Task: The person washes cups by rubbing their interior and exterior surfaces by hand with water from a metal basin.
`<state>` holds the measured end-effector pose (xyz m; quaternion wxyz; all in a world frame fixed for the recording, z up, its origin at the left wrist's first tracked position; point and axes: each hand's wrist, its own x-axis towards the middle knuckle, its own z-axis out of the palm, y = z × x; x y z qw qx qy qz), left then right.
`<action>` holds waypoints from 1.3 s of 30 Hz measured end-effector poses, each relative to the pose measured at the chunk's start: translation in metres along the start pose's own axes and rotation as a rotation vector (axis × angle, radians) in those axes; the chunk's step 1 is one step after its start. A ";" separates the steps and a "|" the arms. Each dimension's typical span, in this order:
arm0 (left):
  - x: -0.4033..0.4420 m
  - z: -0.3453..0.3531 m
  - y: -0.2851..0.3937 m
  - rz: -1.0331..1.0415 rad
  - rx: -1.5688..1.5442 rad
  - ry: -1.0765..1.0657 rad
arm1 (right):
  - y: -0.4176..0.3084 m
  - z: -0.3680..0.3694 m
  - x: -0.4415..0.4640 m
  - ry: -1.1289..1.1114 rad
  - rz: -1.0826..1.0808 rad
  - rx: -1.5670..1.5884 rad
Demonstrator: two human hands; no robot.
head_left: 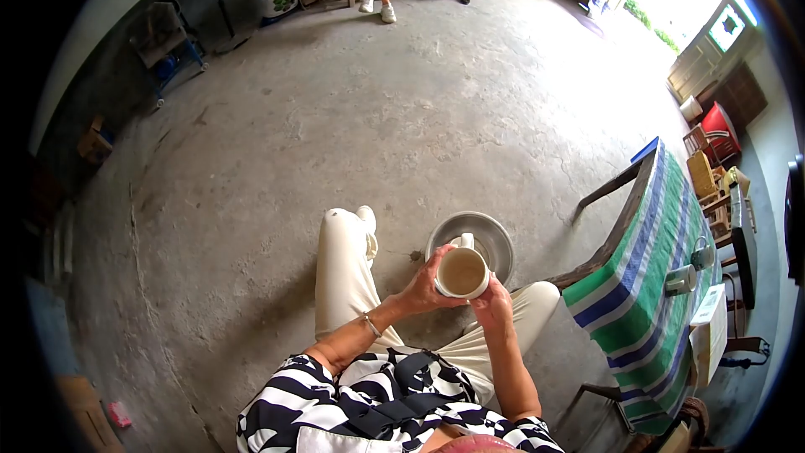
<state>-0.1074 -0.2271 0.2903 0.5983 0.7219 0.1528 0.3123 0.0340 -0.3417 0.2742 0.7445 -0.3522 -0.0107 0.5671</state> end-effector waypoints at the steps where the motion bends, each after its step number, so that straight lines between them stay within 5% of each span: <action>1: 0.001 -0.001 -0.001 0.018 -0.021 -0.047 | 0.000 -0.003 0.000 0.000 -0.002 -0.001; 4: 0.005 -0.005 0.002 -0.041 0.144 -0.139 | 0.000 -0.007 -0.001 0.005 -0.106 0.002; 6: 0.001 -0.003 -0.003 -0.081 0.158 -0.142 | 0.001 -0.010 -0.001 0.237 -0.266 -0.083; 12: -0.014 0.013 -0.016 -0.237 0.079 -0.046 | 0.019 -0.001 -0.008 0.228 -0.467 -0.330; 19: -0.008 0.010 0.002 -0.481 -0.785 0.106 | 0.026 0.028 -0.032 0.117 -0.729 -0.723; 23: -0.006 0.005 0.018 -0.655 -1.023 0.019 | 0.023 0.032 -0.025 0.056 -0.830 -0.881; 26: -0.005 0.009 0.020 -0.614 -0.948 0.107 | 0.012 0.047 -0.020 0.054 -0.668 -0.752; 29: -0.005 0.010 0.005 -0.317 -0.632 0.173 | 0.002 0.045 -0.005 -0.064 -0.586 -0.605; 32: -0.002 0.002 0.007 -0.113 -0.414 0.115 | -0.008 0.054 -0.004 -0.114 -0.501 -0.492; 35: 0.010 -0.016 0.026 0.213 0.194 -0.018 | -0.011 0.050 0.001 -0.106 -0.241 -0.328; 38: 0.015 -0.026 0.032 0.386 0.327 -0.207 | -0.003 0.019 0.009 -0.018 -0.028 -0.229; 39: 0.015 -0.027 0.030 0.389 0.331 -0.256 | -0.006 0.019 0.007 -0.145 -0.005 -0.238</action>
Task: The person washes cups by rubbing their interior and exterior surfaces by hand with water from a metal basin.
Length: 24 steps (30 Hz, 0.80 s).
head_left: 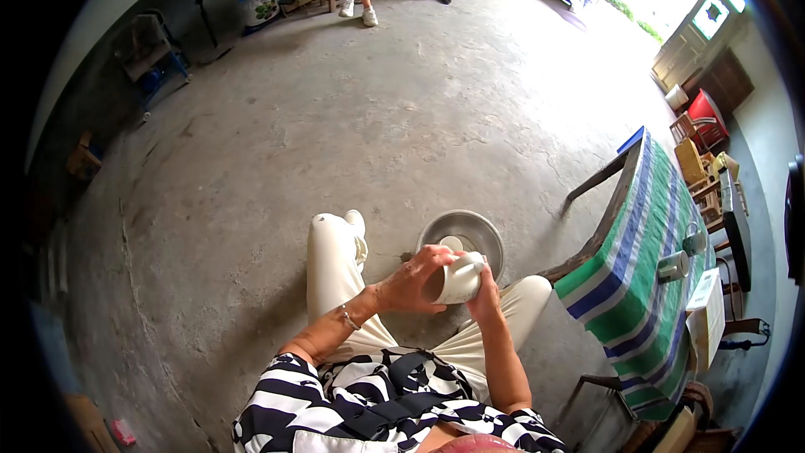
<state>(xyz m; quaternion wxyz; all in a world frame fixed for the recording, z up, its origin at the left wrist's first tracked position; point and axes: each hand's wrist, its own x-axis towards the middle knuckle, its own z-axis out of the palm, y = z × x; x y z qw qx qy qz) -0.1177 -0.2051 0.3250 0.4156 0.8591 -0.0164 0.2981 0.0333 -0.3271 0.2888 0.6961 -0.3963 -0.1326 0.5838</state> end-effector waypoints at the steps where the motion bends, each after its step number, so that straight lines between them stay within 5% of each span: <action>1: -0.002 -0.001 -0.002 -0.002 0.001 0.002 | 0.000 0.002 -0.001 -0.002 0.002 -0.001; 3: -0.004 -0.002 -0.002 -0.007 0.002 -0.088 | 0.001 0.009 -0.007 0.105 0.057 0.004; 7: -0.007 0.003 -0.003 -0.090 0.035 -0.056 | 0.009 0.011 -0.004 0.290 -0.201 -0.193; 10: -0.016 0.017 -0.006 -0.592 -0.501 0.091 | 0.004 0.020 -0.002 0.352 -0.509 -0.413; 13: -0.016 0.036 -0.007 -0.605 -0.883 0.216 | 0.000 0.026 -0.005 0.391 -0.789 -0.738; 15: -0.020 0.041 -0.016 -0.502 -0.738 0.225 | -0.004 0.032 -0.009 0.217 -1.100 -1.082; 21: -0.012 0.034 -0.006 -0.455 -0.503 0.305 | -0.002 0.041 -0.012 0.191 -1.014 -0.909; 24: -0.005 0.028 -0.008 -0.444 -0.386 0.376 | -0.008 0.037 -0.004 0.149 -0.762 -0.752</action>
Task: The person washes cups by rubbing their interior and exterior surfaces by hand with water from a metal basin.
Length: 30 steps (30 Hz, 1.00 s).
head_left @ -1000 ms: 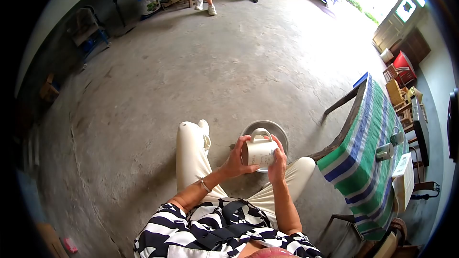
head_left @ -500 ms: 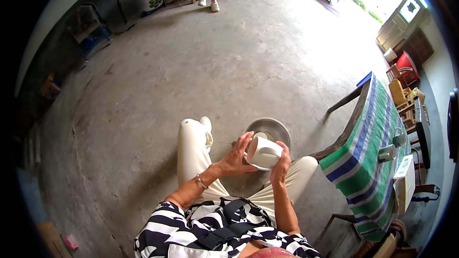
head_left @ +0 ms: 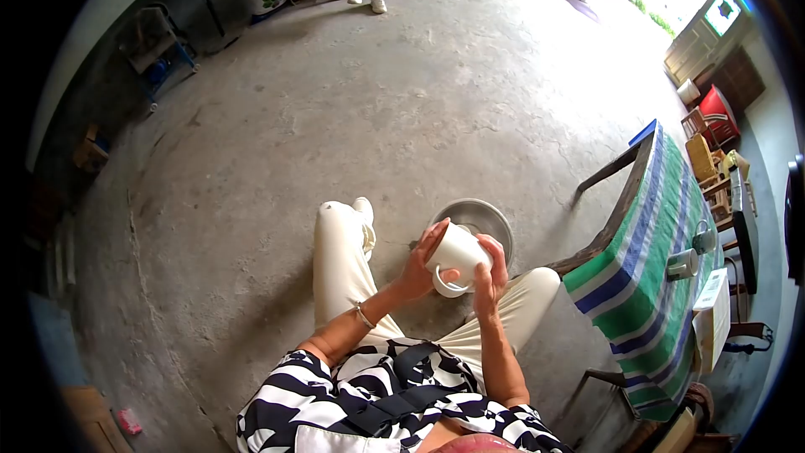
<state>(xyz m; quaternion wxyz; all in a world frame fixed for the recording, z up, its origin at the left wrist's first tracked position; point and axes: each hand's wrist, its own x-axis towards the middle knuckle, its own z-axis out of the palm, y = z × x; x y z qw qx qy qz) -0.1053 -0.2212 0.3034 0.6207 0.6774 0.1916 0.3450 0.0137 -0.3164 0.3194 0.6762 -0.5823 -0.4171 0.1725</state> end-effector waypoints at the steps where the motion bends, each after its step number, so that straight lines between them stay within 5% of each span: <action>1: 0.003 -0.004 0.001 0.101 0.142 -0.040 | 0.006 -0.005 0.003 -0.001 0.000 0.000; 4: 0.009 -0.018 0.010 0.206 0.271 -0.125 | 0.019 -0.016 0.009 -0.227 0.467 0.393; 7: 0.017 -0.027 0.017 0.176 0.244 -0.231 | 0.022 -0.027 0.010 -0.438 0.645 0.568; 10: 0.019 -0.028 0.002 0.203 0.319 -0.271 | 0.026 -0.028 0.005 -0.434 0.611 0.542; 15: 0.015 -0.016 -0.036 -0.315 -0.427 -0.106 | 0.035 -0.011 -0.006 -0.048 0.504 0.521; 17: 0.011 -0.017 -0.030 -0.267 -0.541 -0.087 | 0.036 -0.008 -0.005 0.019 0.446 0.413; 19: 0.007 -0.020 -0.013 -0.428 -0.791 -0.065 | 0.037 -0.008 -0.005 0.063 0.405 0.378; 30: 0.002 0.010 -0.009 -0.336 -0.735 0.147 | 0.036 -0.001 -0.013 0.067 0.256 0.161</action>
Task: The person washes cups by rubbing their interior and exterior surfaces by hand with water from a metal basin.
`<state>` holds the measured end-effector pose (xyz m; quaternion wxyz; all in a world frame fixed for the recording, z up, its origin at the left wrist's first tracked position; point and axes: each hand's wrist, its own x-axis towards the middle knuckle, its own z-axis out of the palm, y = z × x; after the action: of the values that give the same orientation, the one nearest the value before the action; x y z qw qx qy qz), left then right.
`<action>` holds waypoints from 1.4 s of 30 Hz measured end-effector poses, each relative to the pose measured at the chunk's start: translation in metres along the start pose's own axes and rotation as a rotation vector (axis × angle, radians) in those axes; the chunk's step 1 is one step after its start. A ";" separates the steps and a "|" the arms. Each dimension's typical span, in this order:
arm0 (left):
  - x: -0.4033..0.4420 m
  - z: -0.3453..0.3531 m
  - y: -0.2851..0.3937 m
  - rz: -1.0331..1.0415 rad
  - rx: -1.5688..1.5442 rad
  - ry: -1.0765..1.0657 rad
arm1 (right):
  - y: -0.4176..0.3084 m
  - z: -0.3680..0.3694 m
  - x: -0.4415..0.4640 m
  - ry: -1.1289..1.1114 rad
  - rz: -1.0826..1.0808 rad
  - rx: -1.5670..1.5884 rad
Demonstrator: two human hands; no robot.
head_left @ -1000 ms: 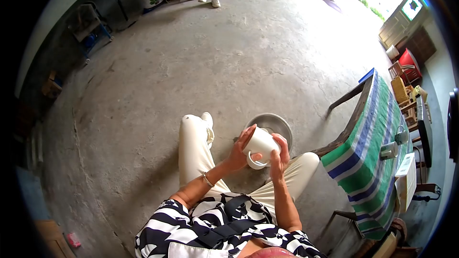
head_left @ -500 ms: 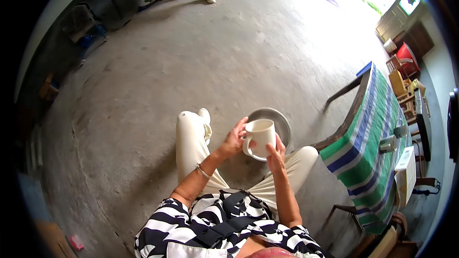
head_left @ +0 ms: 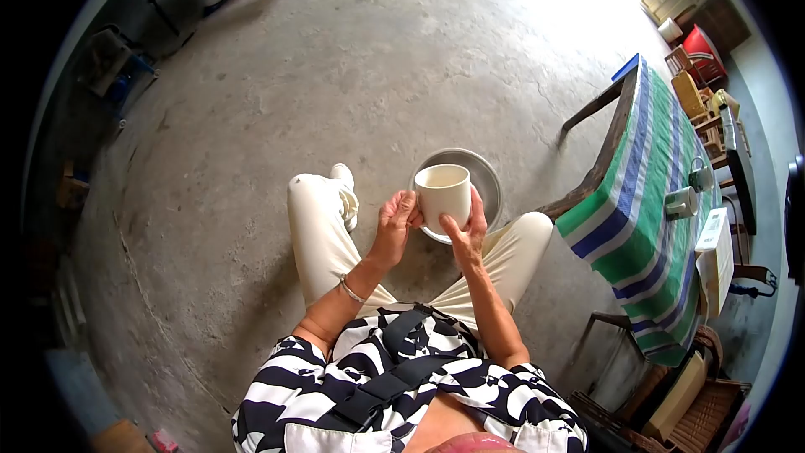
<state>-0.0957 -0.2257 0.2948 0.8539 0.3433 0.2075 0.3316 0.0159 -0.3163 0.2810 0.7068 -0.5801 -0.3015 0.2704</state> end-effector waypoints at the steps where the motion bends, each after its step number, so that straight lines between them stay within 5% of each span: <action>1: -0.001 0.000 -0.001 0.004 0.002 -0.004 | 0.001 -0.004 0.002 -0.061 0.035 -0.007; 4: -0.004 0.010 0.004 0.048 0.207 0.133 | -0.004 -0.009 0.010 -0.167 0.023 -0.026; 18: 0.014 -0.021 0.031 -0.092 0.378 -0.086 | -0.022 -0.001 0.007 -0.255 0.038 0.144; 27: 0.012 -0.022 0.026 0.174 0.767 -0.249 | -0.011 -0.024 0.017 -0.311 0.095 -0.087; 33: 0.006 -0.004 0.028 0.068 0.766 -0.354 | -0.061 -0.017 0.029 -0.669 -0.681 -0.791; 39: 0.010 -0.010 0.017 0.023 0.618 -0.441 | -0.075 -0.017 0.039 -0.867 -0.873 -0.774; 42: 0.010 -0.011 0.018 0.008 0.587 -0.466 | -0.077 -0.018 0.037 -0.907 -0.792 -0.833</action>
<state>-0.1029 -0.2033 0.2992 0.7421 0.6405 0.0926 0.1745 0.0570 -0.3148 0.3580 0.2780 -0.4790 -0.8296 0.0711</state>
